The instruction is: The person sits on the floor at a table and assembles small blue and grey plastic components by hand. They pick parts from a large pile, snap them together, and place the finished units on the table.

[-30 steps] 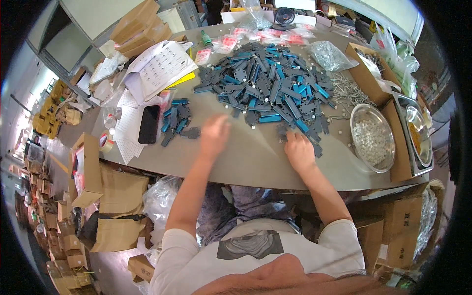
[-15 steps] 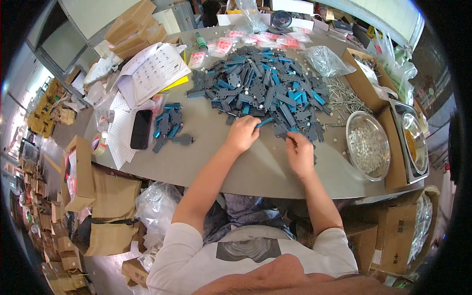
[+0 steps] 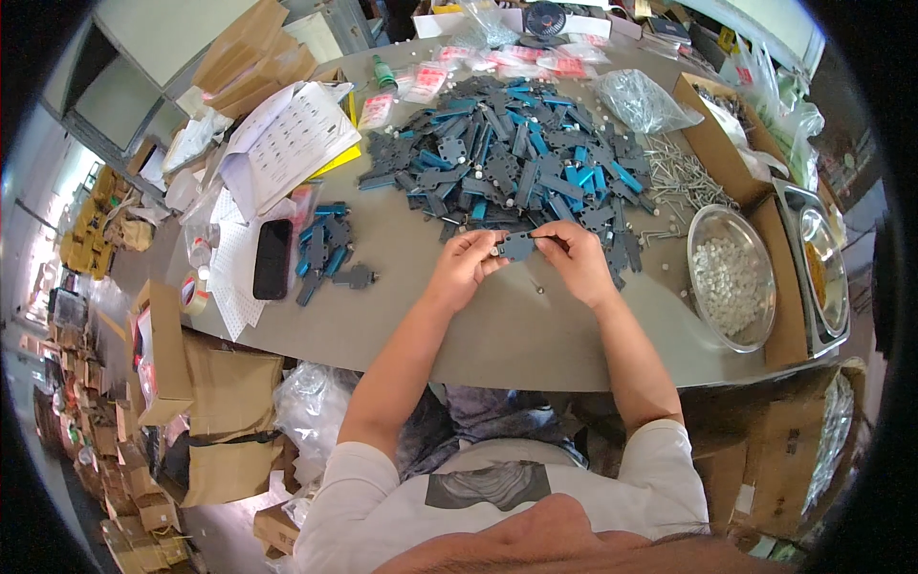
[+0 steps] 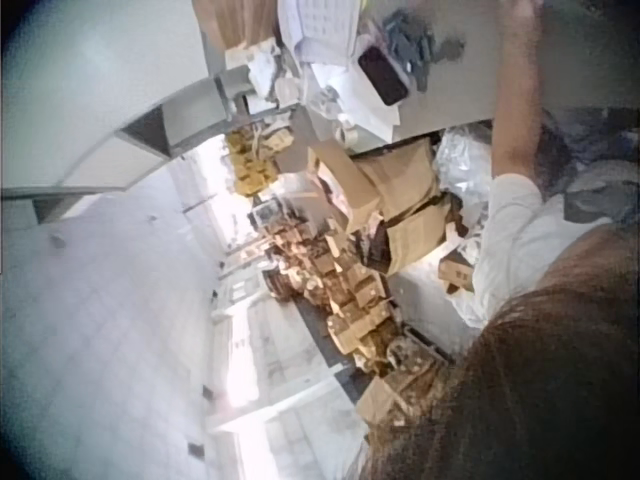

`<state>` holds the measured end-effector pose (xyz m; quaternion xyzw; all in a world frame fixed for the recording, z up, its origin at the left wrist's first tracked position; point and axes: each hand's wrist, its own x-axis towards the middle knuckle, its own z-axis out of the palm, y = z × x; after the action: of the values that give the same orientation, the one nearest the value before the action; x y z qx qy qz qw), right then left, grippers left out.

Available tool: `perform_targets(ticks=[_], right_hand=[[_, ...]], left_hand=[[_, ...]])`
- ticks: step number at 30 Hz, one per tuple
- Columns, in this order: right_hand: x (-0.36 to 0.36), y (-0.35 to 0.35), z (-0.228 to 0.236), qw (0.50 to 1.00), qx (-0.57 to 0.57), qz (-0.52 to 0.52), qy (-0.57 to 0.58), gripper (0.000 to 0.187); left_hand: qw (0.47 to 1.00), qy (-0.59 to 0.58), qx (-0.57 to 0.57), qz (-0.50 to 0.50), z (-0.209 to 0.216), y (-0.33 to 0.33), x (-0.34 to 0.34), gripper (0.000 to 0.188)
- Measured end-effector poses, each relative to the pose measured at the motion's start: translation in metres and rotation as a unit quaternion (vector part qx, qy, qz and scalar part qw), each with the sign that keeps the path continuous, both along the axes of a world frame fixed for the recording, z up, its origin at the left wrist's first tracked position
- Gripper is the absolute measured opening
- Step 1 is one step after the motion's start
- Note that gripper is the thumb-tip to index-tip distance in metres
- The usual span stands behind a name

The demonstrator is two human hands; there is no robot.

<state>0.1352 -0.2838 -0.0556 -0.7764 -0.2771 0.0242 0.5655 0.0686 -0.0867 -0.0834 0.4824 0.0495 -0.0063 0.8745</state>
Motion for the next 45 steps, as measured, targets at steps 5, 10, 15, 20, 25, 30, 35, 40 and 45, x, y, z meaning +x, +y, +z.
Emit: perform_targets(ticks=[5,10,15,20,25,30,35,40,45], right_hand=[[-0.002,0.001,-0.002,0.997,-0.004,-0.055,-0.047,0.016],[-0.005,-0.001,0.003,0.972,-0.095,-0.159,-0.145,0.02],[0.0,-0.012,0.009,0.996,-0.085,0.027,0.02,0.029],[-0.003,-0.008,0.005,0.997,0.013,0.066,0.029,0.033],[0.003,-0.007,0.0,0.983,-0.068,-0.084,-0.146,0.026],[0.023,-0.023,-0.005,0.927,-0.198,-0.189,-0.255,0.034],[0.024,-0.014,-0.015,0.917,-0.256,-0.178,-0.25,0.029],[0.026,-0.018,-0.021,0.914,-0.208,-0.214,-0.275,0.02],[0.014,-0.017,-0.003,0.943,-0.1,-0.198,-0.248,0.017]], left_hand=[[0.985,-0.052,0.162,0.002,0.006,-0.006,-0.002,0.028],[0.984,-0.05,0.165,0.036,0.002,-0.002,-0.001,0.029],[0.994,-0.02,0.107,-0.01,0.006,0.006,-0.004,0.027],[0.998,-0.015,0.036,-0.05,0.008,0.012,-0.005,0.026],[0.958,-0.108,0.222,0.148,0.028,0.025,-0.02,0.02],[0.745,-0.07,0.454,0.483,0.002,0.129,-0.043,0.021],[0.544,-0.078,0.698,0.459,0.006,0.149,-0.043,0.03],[0.737,-0.035,0.65,0.181,0.018,0.051,-0.004,0.032],[0.612,-0.032,0.779,0.132,0.004,0.007,0.01,0.035]])
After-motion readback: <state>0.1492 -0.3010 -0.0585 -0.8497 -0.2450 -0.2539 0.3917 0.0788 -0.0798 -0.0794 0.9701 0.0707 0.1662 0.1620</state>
